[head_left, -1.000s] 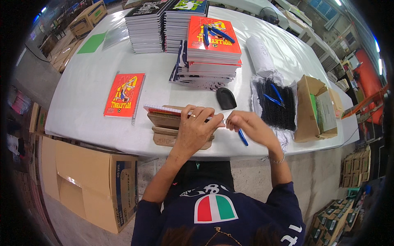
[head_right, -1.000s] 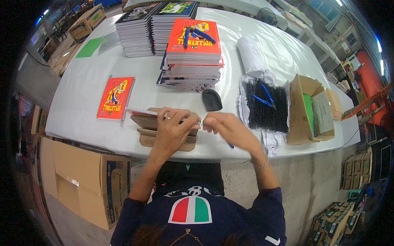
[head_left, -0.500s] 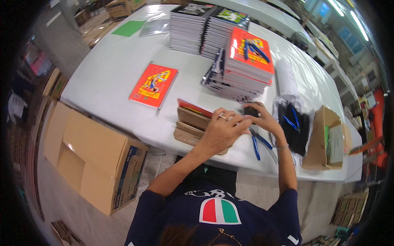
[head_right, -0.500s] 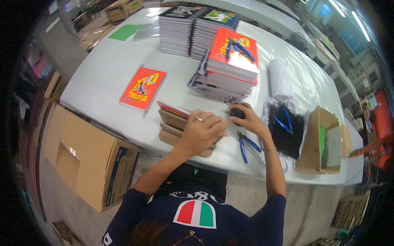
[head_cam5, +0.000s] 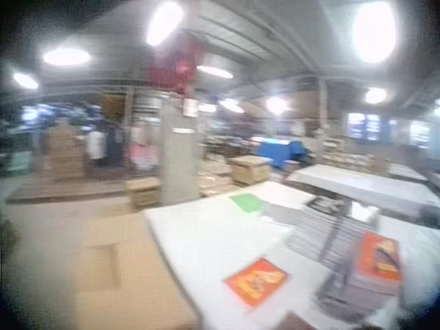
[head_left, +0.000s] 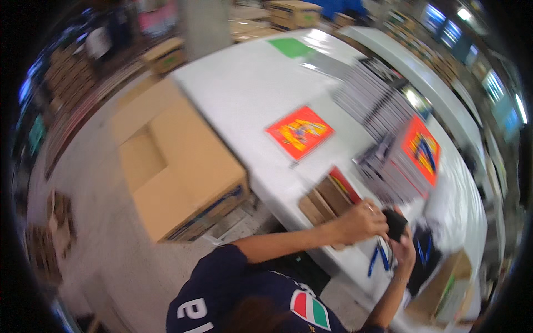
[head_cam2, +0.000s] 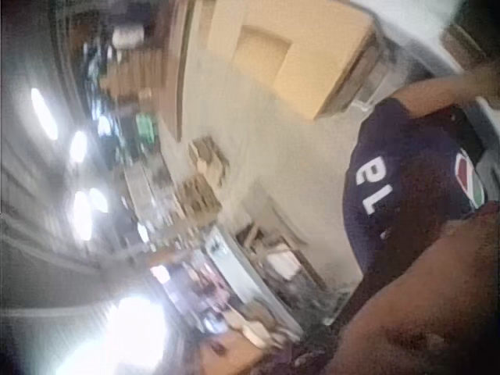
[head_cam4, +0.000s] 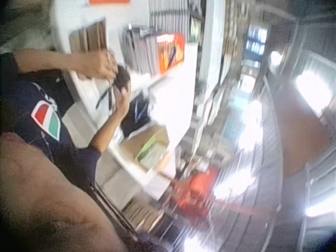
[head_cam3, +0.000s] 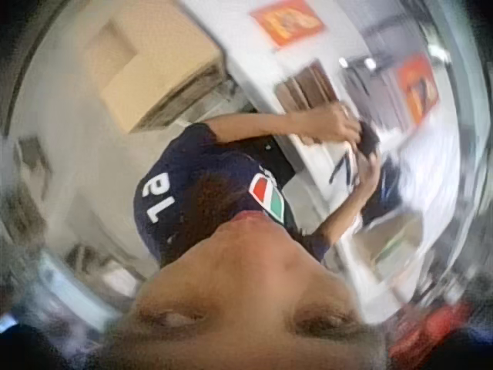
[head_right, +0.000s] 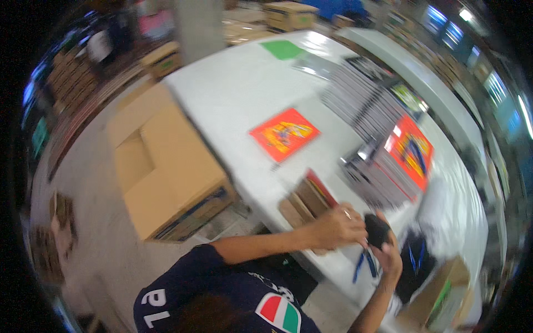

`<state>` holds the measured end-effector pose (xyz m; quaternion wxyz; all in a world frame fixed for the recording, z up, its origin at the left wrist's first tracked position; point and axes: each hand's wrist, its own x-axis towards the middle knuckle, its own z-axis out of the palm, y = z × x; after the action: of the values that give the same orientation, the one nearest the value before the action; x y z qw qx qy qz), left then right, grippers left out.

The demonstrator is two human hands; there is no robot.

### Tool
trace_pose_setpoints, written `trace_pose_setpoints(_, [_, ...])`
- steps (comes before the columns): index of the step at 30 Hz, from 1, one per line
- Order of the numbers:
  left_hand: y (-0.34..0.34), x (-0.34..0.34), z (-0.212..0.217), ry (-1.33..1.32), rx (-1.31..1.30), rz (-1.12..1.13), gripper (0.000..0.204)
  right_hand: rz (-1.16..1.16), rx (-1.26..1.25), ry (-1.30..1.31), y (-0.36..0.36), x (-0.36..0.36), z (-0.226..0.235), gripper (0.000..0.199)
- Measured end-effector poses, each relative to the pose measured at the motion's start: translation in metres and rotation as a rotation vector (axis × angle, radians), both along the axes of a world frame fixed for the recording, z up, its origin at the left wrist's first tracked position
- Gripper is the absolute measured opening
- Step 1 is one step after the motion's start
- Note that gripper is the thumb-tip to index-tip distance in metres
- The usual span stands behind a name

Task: The person trims the wire coil binding of a notebook using pliers, removes excess material by hand, and then repeats the process by placing a new notebook onto a binding jig and securing it.

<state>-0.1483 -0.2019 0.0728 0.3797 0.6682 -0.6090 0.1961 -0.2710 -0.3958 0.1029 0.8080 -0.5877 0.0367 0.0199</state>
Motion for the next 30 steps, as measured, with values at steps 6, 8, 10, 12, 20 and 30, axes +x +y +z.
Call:
trace_pose_setpoints(6, [0.001,-0.016,-0.002,0.066,-0.065,0.31,0.04,-0.115,0.089,-0.087,-0.037,-0.014,-0.024,0.093])
trace_pose_setpoints(8, [0.011,-0.014,-0.005,0.202,-0.02,0.347,0.044,-0.065,-0.067,-0.158,-0.043,-0.012,-0.021,0.093])
trace_pose_setpoints(10, [0.015,-0.018,-0.003,0.221,-0.068,0.379,0.043,0.141,-0.219,-0.259,-0.033,-0.008,0.006,0.09])
trace_pose_setpoints(12, [0.01,-0.02,-0.003,0.236,-0.07,0.383,0.044,0.337,-0.513,-0.351,-0.018,0.001,0.037,0.088])
trace_pose_setpoints(20, [0.007,-0.017,0.0,0.291,-0.01,0.341,0.044,0.204,-0.61,-0.291,-0.012,-0.002,0.036,0.074])
trace_pose_setpoints(30, [0.012,-0.005,0.005,0.336,-0.052,0.227,0.038,0.177,-0.577,-0.222,0.026,-0.006,0.07,0.088])
